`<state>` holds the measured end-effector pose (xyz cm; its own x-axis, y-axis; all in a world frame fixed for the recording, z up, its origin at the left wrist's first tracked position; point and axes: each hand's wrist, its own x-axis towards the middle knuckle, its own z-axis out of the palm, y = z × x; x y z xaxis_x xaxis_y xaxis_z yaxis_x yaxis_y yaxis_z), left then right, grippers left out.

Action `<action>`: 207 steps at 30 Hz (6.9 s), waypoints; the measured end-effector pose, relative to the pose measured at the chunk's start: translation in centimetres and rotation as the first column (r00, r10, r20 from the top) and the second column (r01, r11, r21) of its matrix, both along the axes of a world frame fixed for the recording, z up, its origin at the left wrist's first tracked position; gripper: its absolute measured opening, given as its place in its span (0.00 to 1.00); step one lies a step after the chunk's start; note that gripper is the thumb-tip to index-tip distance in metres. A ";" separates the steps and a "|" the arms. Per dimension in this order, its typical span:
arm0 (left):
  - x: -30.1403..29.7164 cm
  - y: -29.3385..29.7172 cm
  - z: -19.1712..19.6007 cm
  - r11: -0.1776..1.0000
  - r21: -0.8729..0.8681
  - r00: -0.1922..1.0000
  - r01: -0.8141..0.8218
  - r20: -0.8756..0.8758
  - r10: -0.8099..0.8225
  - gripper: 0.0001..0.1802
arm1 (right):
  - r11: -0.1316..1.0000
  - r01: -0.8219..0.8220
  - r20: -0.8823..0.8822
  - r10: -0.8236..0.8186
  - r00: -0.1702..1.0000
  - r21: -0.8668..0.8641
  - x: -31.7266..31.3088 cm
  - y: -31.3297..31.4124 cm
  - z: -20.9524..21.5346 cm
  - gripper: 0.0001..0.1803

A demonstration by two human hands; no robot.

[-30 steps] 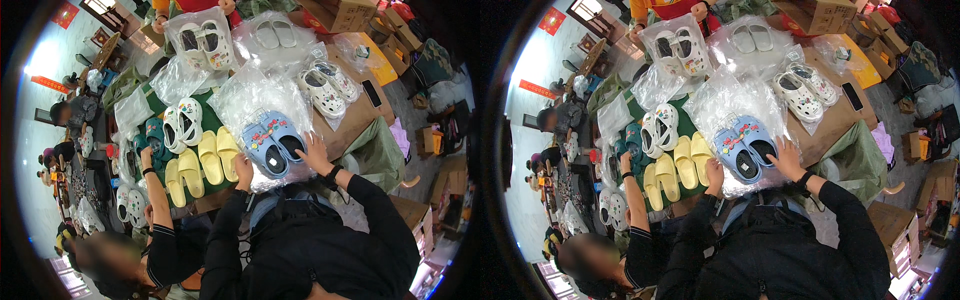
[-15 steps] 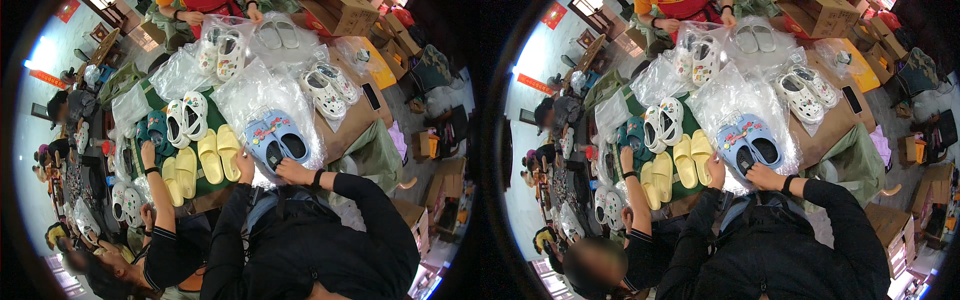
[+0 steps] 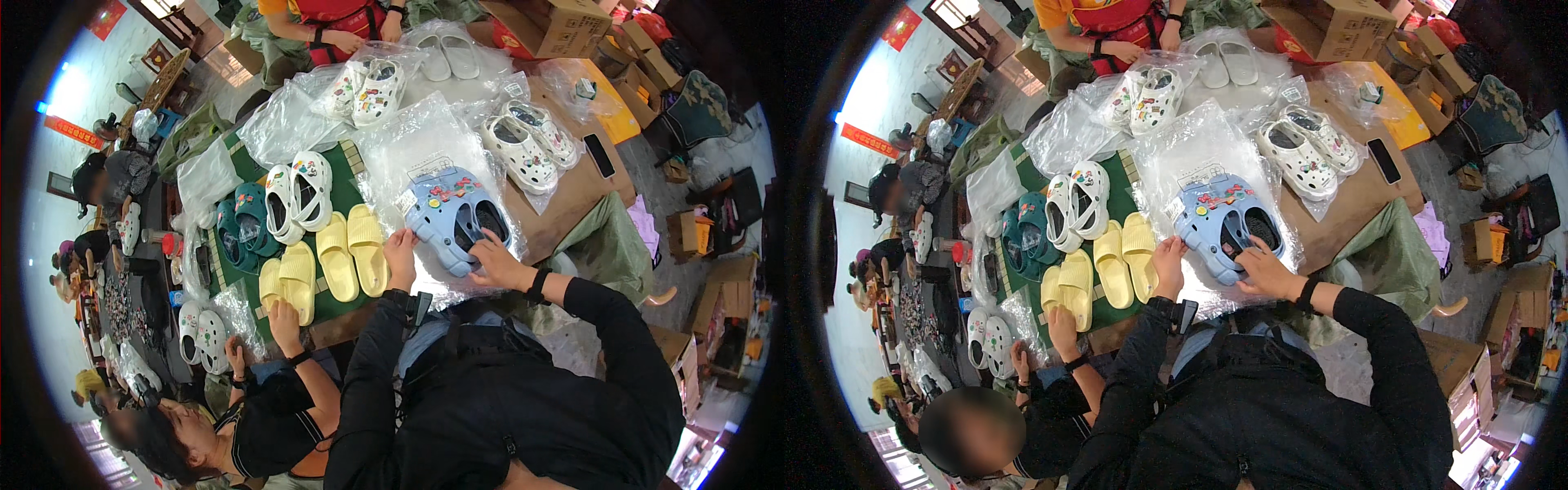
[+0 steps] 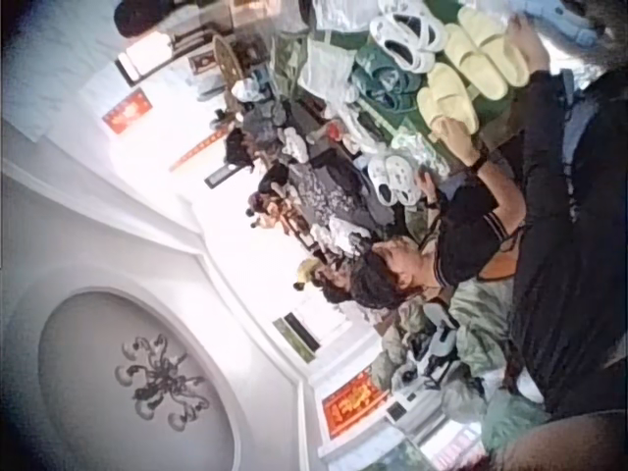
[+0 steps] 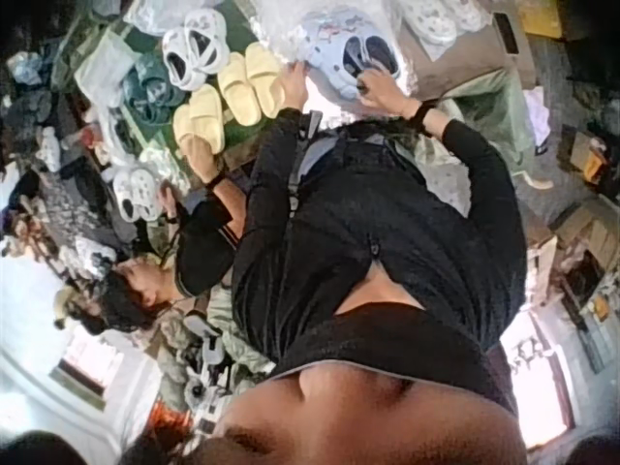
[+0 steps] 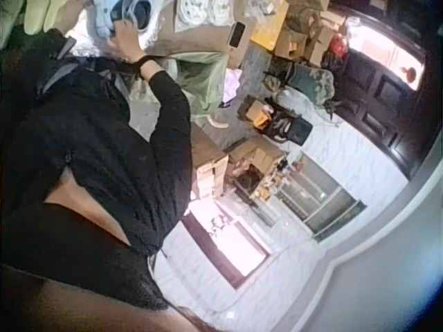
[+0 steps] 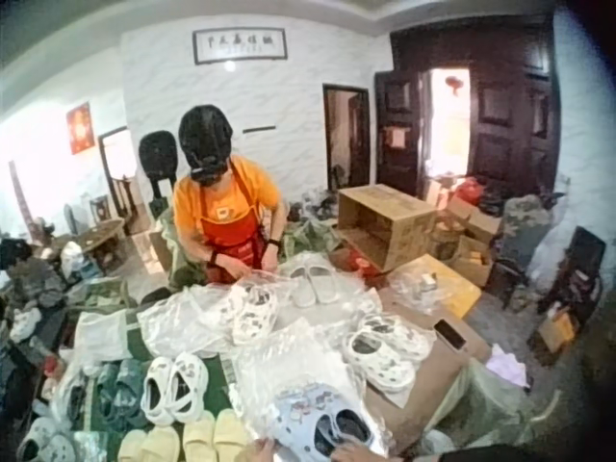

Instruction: The recorder packages various shoes and sandals into plastic bags and places them into a larger transport bag.

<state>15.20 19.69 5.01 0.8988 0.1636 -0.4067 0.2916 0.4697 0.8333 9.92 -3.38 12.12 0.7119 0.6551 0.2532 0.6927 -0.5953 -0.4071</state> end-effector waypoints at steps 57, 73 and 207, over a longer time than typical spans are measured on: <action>3.6 -5.8 6.4 -0.493 0.818 0.667 -0.296 -0.193 -0.720 0.04 | 0.750 0.618 -0.837 -0.480 0.263 -0.236 3.8 -0.8 -0.9 0.32; 5.4 -8.4 8.7 -0.355 0.868 0.625 -0.347 -0.068 -0.777 0.04 | 0.790 0.602 -0.264 -0.610 0.748 -0.120 -0.1 0.8 -0.4 0.46; -3.0 -11.5 29.4 0.360 0.826 -0.069 0.433 0.429 -0.901 0.11 | 0.663 0.737 -0.053 -0.738 0.673 0.132 -7.6 -3.4 18.7 0.52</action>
<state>12.23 8.23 34.37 0.3740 -0.8494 0.3723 -0.5659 0.1091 0.8173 2.34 -6.82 30.84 0.9461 -0.1237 0.2995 0.0525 -0.8535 -0.5185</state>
